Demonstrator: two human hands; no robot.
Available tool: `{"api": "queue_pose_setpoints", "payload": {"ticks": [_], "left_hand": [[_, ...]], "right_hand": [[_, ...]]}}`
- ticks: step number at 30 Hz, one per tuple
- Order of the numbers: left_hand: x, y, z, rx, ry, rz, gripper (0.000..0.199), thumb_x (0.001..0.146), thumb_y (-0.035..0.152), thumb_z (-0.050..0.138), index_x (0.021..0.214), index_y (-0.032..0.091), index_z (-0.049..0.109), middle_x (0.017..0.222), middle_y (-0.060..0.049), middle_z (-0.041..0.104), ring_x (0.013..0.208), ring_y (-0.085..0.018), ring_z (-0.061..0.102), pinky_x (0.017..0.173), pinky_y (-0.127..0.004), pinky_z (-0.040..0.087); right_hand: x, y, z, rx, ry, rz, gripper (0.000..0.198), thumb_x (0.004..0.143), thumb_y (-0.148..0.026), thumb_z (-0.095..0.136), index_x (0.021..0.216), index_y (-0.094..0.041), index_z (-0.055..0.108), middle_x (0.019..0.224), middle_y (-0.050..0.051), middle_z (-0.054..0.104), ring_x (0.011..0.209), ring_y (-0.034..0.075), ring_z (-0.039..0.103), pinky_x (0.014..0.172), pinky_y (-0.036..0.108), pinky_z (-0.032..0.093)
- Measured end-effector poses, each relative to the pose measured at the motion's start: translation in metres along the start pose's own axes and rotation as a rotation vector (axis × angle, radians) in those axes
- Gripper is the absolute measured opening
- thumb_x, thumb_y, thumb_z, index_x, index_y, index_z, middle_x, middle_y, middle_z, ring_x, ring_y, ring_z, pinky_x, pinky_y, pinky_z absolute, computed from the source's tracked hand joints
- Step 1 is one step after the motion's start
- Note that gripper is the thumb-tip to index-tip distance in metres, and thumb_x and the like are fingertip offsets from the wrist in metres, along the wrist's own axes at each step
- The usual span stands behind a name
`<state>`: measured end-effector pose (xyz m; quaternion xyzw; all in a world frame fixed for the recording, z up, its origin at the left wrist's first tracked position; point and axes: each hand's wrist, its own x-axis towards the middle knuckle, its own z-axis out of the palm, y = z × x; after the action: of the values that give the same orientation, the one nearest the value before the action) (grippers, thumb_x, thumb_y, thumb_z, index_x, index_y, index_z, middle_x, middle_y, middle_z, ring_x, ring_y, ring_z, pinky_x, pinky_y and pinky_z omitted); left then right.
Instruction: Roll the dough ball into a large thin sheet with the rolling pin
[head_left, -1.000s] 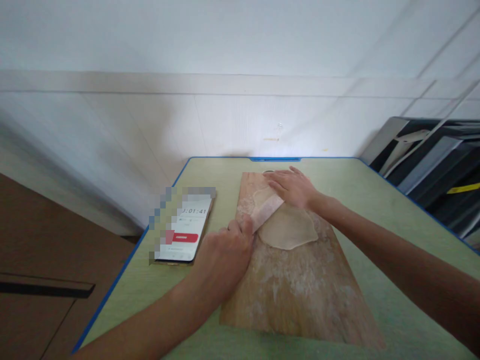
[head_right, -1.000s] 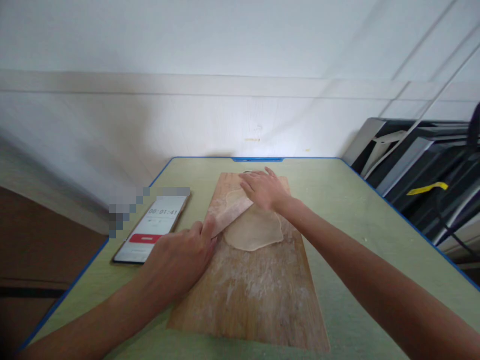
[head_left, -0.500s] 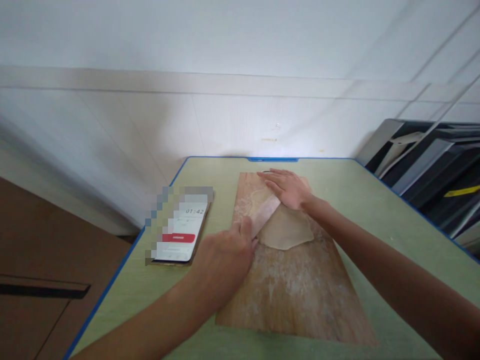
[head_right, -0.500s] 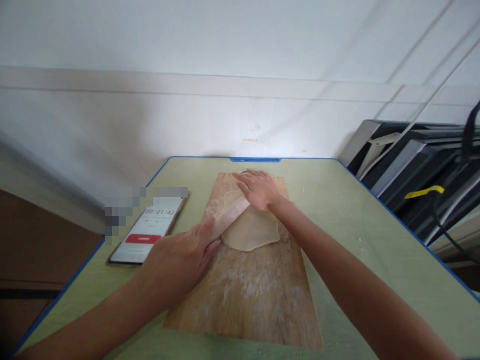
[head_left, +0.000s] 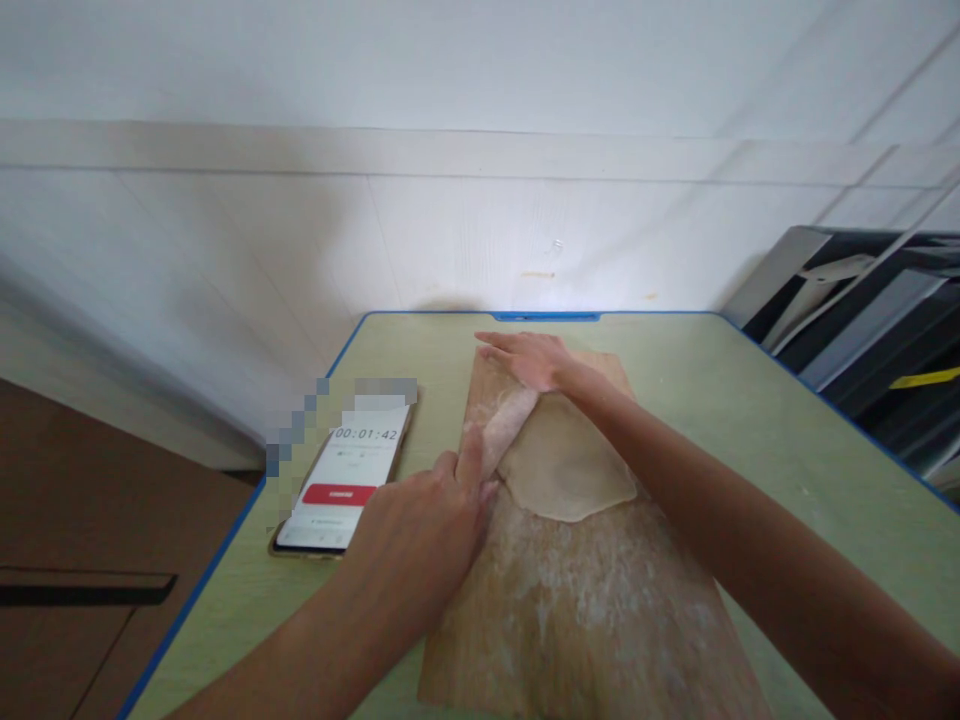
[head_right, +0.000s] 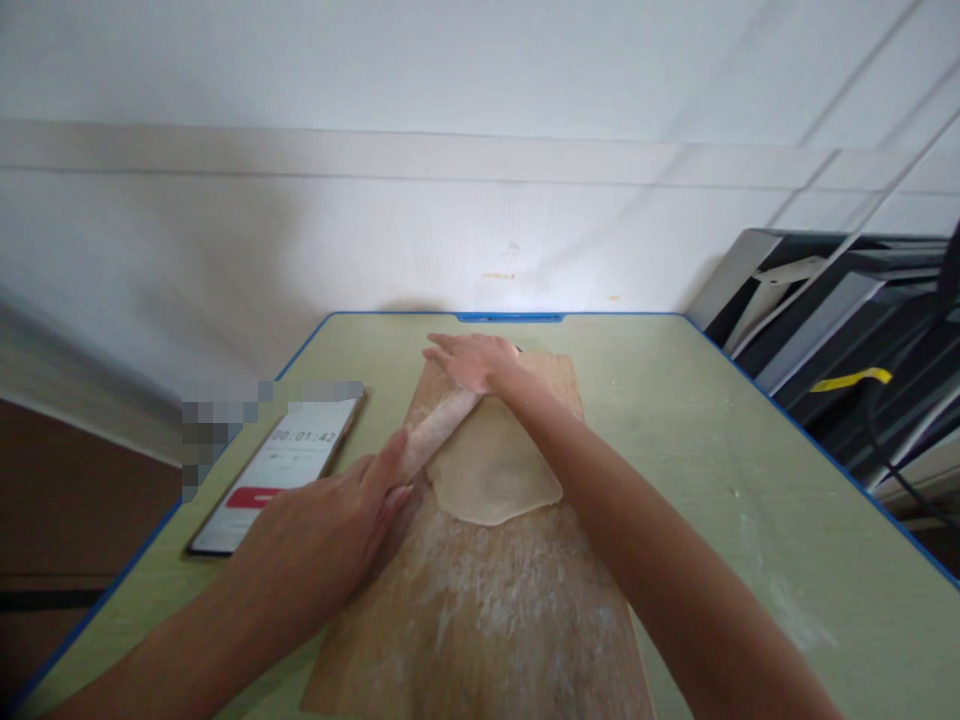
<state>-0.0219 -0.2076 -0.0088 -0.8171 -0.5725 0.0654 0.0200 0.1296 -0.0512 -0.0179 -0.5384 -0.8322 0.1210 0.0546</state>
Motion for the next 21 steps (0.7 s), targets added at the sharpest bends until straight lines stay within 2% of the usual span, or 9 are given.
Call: {"api": "queue_pose_setpoints", "payload": {"ticks": [5, 10, 15, 21], "left_hand": [[0.002, 0.000, -0.001, -0.012, -0.022, -0.022, 0.043, 0.094, 0.027, 0.034, 0.135, 0.017, 0.034, 0.094, -0.010, 0.067, 0.072, -0.023, 0.067, 0.053, -0.030, 0.050], [0.003, -0.002, 0.001, -0.031, -0.022, -0.025, 0.042, 0.094, 0.027, 0.033, 0.135, 0.017, 0.034, 0.099, -0.010, 0.067, 0.075, -0.023, 0.068, 0.056, -0.031, 0.051], [0.004, -0.004, 0.000, -0.023, -0.036, -0.041, 0.044, 0.094, 0.030, 0.034, 0.136, 0.017, 0.032, 0.098, -0.012, 0.066, 0.074, -0.023, 0.068, 0.054, -0.031, 0.050], [0.007, -0.008, 0.001, -0.004, -0.046, -0.076, 0.044, 0.094, 0.029, 0.032, 0.136, 0.013, 0.031, 0.094, -0.012, 0.066, 0.075, -0.026, 0.068, 0.056, -0.035, 0.052]], "right_hand": [[0.018, 0.003, 0.005, 0.015, -0.040, -0.041, 0.059, 0.091, -0.056, 0.020, 0.141, -0.027, 0.034, 0.146, 0.000, 0.034, 0.131, 0.027, 0.036, 0.105, 0.048, 0.027], [0.032, 0.000, 0.007, 0.047, -0.038, -0.015, 0.067, 0.087, -0.065, 0.020, 0.141, -0.027, 0.034, 0.145, 0.003, 0.037, 0.130, 0.029, 0.036, 0.105, 0.049, 0.025], [0.040, -0.011, 0.006, 0.121, 0.010, -0.024, 0.064, 0.088, -0.061, 0.026, 0.139, -0.024, 0.039, 0.143, 0.005, 0.039, 0.130, 0.027, 0.036, 0.105, 0.044, 0.027], [0.059, -0.024, 0.010, 0.167, 0.082, -0.132, 0.057, 0.092, -0.051, 0.029, 0.134, -0.016, 0.045, 0.141, 0.010, 0.043, 0.129, 0.022, 0.038, 0.104, 0.037, 0.029]]}}
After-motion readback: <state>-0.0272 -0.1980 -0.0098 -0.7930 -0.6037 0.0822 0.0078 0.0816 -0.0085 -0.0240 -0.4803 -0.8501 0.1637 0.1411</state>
